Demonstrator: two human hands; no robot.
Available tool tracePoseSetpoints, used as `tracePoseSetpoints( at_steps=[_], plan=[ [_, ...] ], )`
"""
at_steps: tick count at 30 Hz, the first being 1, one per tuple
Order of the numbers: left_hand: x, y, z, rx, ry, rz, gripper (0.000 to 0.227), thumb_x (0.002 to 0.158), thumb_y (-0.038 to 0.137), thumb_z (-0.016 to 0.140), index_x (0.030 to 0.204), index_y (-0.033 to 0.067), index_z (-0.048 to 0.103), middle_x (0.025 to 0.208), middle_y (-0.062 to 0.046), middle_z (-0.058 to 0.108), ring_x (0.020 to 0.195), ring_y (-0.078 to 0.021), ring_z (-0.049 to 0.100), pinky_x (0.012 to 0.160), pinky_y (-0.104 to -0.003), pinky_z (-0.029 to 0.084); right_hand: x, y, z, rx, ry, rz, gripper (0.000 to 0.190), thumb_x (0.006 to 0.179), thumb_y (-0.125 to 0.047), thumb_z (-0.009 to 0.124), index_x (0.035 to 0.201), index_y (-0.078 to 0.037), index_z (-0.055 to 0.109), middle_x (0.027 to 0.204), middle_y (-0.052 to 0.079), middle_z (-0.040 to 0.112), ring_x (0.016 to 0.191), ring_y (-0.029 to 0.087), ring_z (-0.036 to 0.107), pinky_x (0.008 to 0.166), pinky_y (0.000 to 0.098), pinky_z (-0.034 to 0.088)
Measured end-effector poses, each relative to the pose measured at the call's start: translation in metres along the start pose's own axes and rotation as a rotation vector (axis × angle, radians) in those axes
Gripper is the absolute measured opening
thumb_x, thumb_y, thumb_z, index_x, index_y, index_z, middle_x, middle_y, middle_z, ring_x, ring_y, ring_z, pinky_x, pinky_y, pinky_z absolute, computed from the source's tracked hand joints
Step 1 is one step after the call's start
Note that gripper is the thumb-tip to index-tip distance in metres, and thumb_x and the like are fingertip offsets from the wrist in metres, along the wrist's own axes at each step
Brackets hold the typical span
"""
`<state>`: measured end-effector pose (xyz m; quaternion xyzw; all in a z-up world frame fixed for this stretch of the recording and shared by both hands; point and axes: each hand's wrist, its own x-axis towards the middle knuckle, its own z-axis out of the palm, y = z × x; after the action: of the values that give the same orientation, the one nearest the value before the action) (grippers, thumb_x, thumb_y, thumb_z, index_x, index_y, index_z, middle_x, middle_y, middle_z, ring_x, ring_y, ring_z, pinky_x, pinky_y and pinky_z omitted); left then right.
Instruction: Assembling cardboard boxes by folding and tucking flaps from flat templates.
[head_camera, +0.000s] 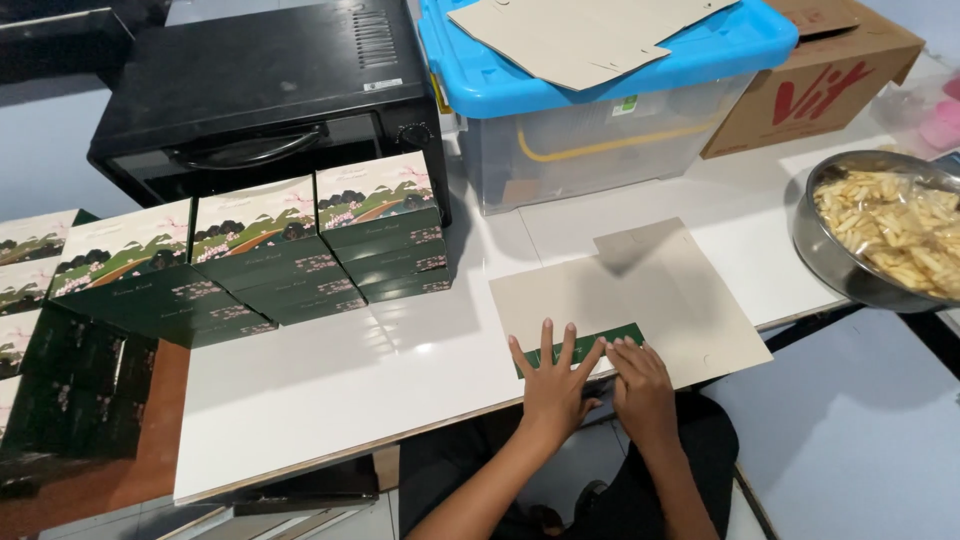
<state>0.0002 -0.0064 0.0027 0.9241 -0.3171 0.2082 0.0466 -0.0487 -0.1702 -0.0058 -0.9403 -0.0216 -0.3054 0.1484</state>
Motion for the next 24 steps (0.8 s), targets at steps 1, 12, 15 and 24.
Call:
tracePoseSetpoints(
  at_steps=[1,12,15,24],
  plan=[
    [0.004,0.001,0.0,-0.026,-0.057,-0.004,0.122,0.061,0.075,0.075,0.16,0.0358,0.016,0.165,-0.011,0.023,0.154,-0.0486,0.009,0.106,-0.09,0.01,-0.001,0.001,-0.005,-0.026,-0.071,-0.037,0.061,0.08,0.01,0.061,0.138,-0.009,0.063,0.14,0.007,0.065,0.136,0.025,0.056,0.125,0.0499,0.032],
    [0.0,0.0,0.001,0.015,0.093,-0.018,0.123,0.06,0.071,0.077,0.162,0.0396,0.017,0.17,-0.01,0.017,0.157,-0.0445,0.01,0.107,-0.087,0.012,0.004,-0.005,-0.029,-0.264,-0.272,-0.084,0.11,0.064,-0.015,0.08,0.161,-0.017,0.03,0.164,0.004,0.037,0.154,0.026,0.029,0.125,0.0606,0.007],
    [0.0,0.0,0.003,0.022,0.094,-0.019,0.122,0.06,0.07,0.077,0.162,0.0398,0.017,0.17,-0.01,0.016,0.157,-0.0439,0.01,0.107,-0.087,0.012,0.012,0.001,-0.042,-0.287,-0.309,-0.014,0.113,0.063,-0.012,0.081,0.162,-0.026,0.028,0.165,-0.002,0.035,0.154,0.025,0.028,0.122,0.0623,0.01],
    [0.0,0.0,0.006,0.101,0.131,-0.03,0.127,0.06,0.072,0.077,0.163,0.0412,0.01,0.173,-0.01,0.009,0.157,-0.043,0.009,0.108,-0.085,0.013,0.011,0.005,-0.045,-0.144,-0.384,-0.033,0.111,0.066,-0.004,0.081,0.161,-0.03,0.03,0.166,-0.002,0.032,0.157,0.028,0.02,0.12,0.0644,0.011]
  ],
)
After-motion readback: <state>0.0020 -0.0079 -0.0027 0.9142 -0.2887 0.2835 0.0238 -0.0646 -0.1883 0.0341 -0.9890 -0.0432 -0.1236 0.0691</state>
